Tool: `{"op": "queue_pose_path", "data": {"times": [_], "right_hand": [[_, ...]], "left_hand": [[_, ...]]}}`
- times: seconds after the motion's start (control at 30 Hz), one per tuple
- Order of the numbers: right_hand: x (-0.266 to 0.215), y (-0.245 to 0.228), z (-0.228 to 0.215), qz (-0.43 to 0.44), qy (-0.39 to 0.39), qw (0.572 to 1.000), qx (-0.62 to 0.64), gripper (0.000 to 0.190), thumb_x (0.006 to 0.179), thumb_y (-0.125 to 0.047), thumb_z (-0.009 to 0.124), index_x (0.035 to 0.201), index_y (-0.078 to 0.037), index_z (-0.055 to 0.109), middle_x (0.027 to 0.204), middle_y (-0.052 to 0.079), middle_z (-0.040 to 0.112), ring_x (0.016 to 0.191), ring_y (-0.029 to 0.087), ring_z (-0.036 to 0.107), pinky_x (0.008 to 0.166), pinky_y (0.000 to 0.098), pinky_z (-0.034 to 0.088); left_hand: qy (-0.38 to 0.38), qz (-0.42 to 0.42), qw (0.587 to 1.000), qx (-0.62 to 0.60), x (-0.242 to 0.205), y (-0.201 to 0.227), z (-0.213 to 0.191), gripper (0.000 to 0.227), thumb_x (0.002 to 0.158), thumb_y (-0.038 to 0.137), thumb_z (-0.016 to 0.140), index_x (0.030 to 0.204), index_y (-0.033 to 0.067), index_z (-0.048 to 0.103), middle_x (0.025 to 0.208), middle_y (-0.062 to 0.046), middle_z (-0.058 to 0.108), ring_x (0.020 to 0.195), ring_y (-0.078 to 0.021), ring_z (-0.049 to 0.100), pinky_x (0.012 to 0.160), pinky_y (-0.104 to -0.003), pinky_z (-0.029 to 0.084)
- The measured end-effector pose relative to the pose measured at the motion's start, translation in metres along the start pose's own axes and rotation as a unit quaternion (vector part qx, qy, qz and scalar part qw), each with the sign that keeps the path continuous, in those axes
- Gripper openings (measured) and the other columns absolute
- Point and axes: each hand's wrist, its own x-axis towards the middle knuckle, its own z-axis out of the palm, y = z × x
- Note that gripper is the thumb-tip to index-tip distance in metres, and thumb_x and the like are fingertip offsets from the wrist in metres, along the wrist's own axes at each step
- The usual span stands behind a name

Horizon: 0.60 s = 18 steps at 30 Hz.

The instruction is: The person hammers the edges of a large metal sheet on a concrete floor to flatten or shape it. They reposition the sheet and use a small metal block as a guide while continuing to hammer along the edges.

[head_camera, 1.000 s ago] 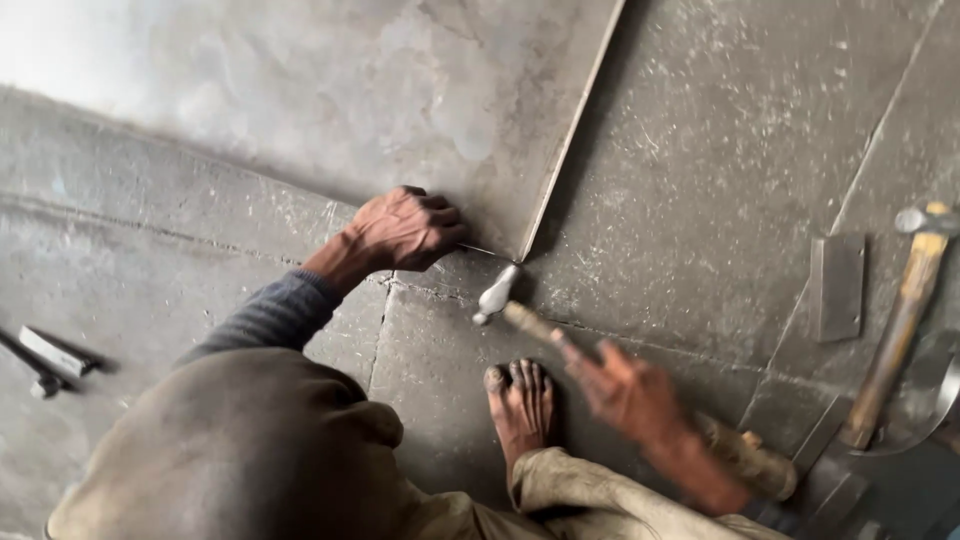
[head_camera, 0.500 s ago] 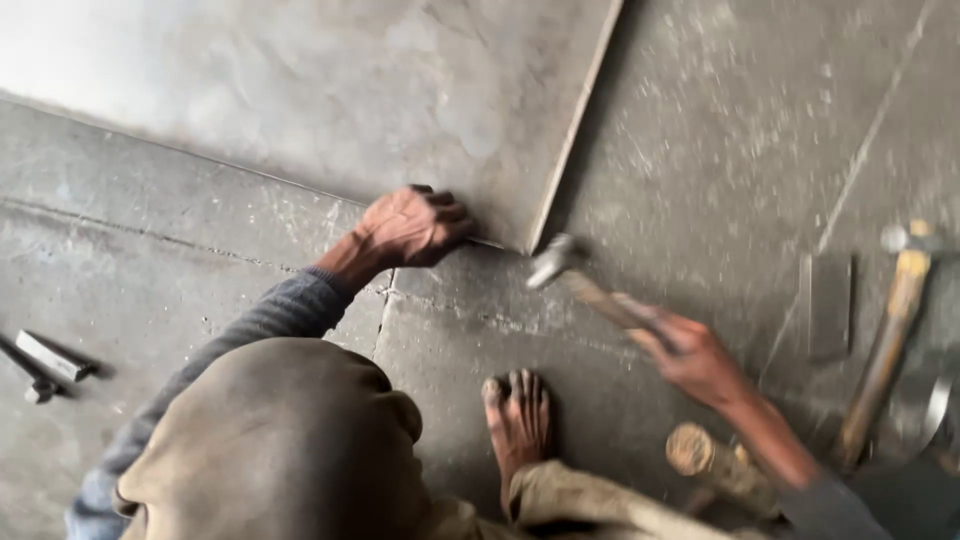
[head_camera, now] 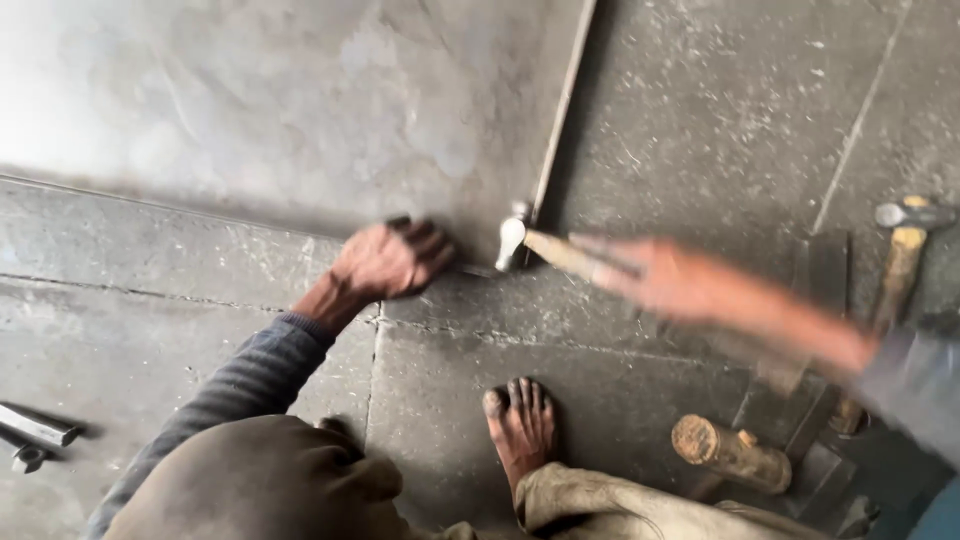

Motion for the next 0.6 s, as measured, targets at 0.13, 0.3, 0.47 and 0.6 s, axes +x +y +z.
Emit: {"op": "queue_pose_path", "data": {"times": [0.13,0.3,0.47,0.6], "right_hand": [[-0.023,-0.029,0.001,0.212,-0.126,0.969,0.016,0.069,0.096,-0.047,0.051,0.160,-0.052,0.025,0.105,0.016,0.076,0.063,0.025,0.065,0.054,0.0376,0.061],[-0.038,-0.021,0.024,0.151,-0.039,0.986,-0.051,0.061,0.100,-0.053,0.044,0.158,-0.049,0.023,0.084,0.017,0.072,0.055,0.020,0.069,0.055,0.0342,0.062],[-0.068,-0.024,0.069,0.170,-0.090,0.977,-0.097,0.063,0.104,-0.049,0.046,0.161,-0.049,0.018,0.074,0.015,0.070,0.053,0.024,0.066,0.055,0.0325,0.063],[-0.079,0.019,0.102,-0.071,0.054,0.972,-0.220,0.069,0.102,-0.028,0.058,0.164,-0.027,0.027,0.100,0.019,0.074,0.074,0.026,0.072,0.058,0.0331,0.064]], "left_hand": [[0.033,0.028,0.999,0.009,-0.001,0.006,-0.011,0.020,0.100,0.024,0.054,0.103,0.0102,0.069,0.097,-0.008,0.073,0.091,-0.0200,0.067,0.070,-0.034,0.059],[0.010,0.028,1.000,0.009,-0.004,0.004,0.000,0.020,0.101,0.025,0.054,0.099,0.0109,0.068,0.094,-0.008,0.073,0.087,-0.0196,0.067,0.067,-0.033,0.059],[0.019,0.027,0.999,0.001,-0.004,0.005,-0.002,0.021,0.103,0.025,0.053,0.098,0.0118,0.067,0.094,-0.008,0.073,0.087,-0.0187,0.067,0.065,-0.033,0.059],[0.023,0.016,1.000,-0.010,-0.002,0.004,-0.005,0.017,0.102,0.023,0.054,0.101,0.0128,0.068,0.096,-0.006,0.073,0.092,-0.0190,0.068,0.071,-0.033,0.059]]}}
